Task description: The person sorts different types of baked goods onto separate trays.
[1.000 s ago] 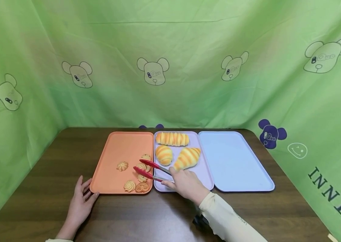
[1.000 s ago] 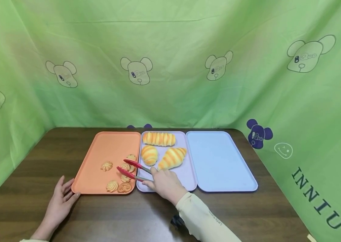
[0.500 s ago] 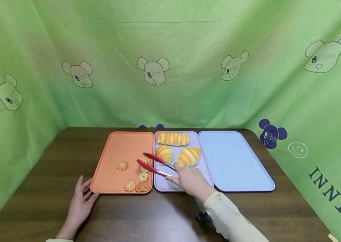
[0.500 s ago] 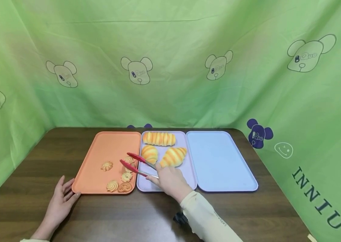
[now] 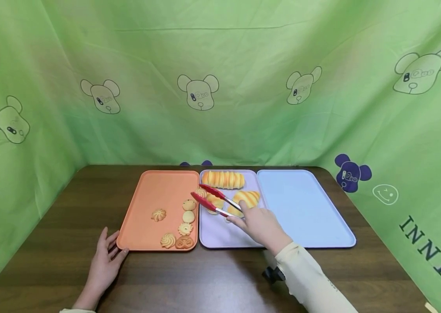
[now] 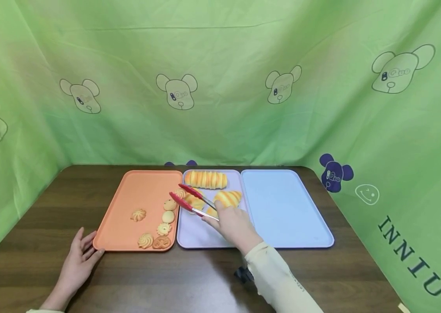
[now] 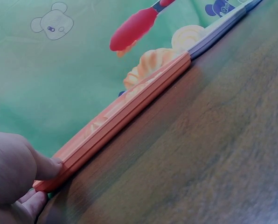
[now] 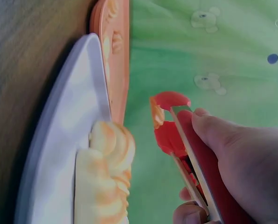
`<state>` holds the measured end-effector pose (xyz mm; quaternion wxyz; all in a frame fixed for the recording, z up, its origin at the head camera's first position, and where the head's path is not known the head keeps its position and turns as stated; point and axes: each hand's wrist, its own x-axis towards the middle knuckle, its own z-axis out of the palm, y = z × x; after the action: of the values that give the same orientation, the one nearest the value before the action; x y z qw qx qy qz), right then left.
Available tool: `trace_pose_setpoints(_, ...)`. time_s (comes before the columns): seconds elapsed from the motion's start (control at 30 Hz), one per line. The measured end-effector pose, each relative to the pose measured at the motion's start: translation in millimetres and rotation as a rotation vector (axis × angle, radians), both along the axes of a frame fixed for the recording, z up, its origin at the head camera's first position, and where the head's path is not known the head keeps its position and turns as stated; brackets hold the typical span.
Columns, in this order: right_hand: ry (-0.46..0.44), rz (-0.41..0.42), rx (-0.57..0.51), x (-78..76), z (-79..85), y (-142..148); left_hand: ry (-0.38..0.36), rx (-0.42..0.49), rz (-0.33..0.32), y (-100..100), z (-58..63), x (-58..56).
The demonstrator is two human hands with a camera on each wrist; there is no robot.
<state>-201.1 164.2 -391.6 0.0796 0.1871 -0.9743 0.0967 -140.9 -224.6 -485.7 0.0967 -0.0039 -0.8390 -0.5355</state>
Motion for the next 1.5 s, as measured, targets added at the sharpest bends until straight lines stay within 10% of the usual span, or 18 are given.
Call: trace_pose_setpoints(1.5,-0.051,-0.285,-0.122,-28.0,5.4,95.0,-0.045,0.006,0.008,1.4,1.9,1.0)
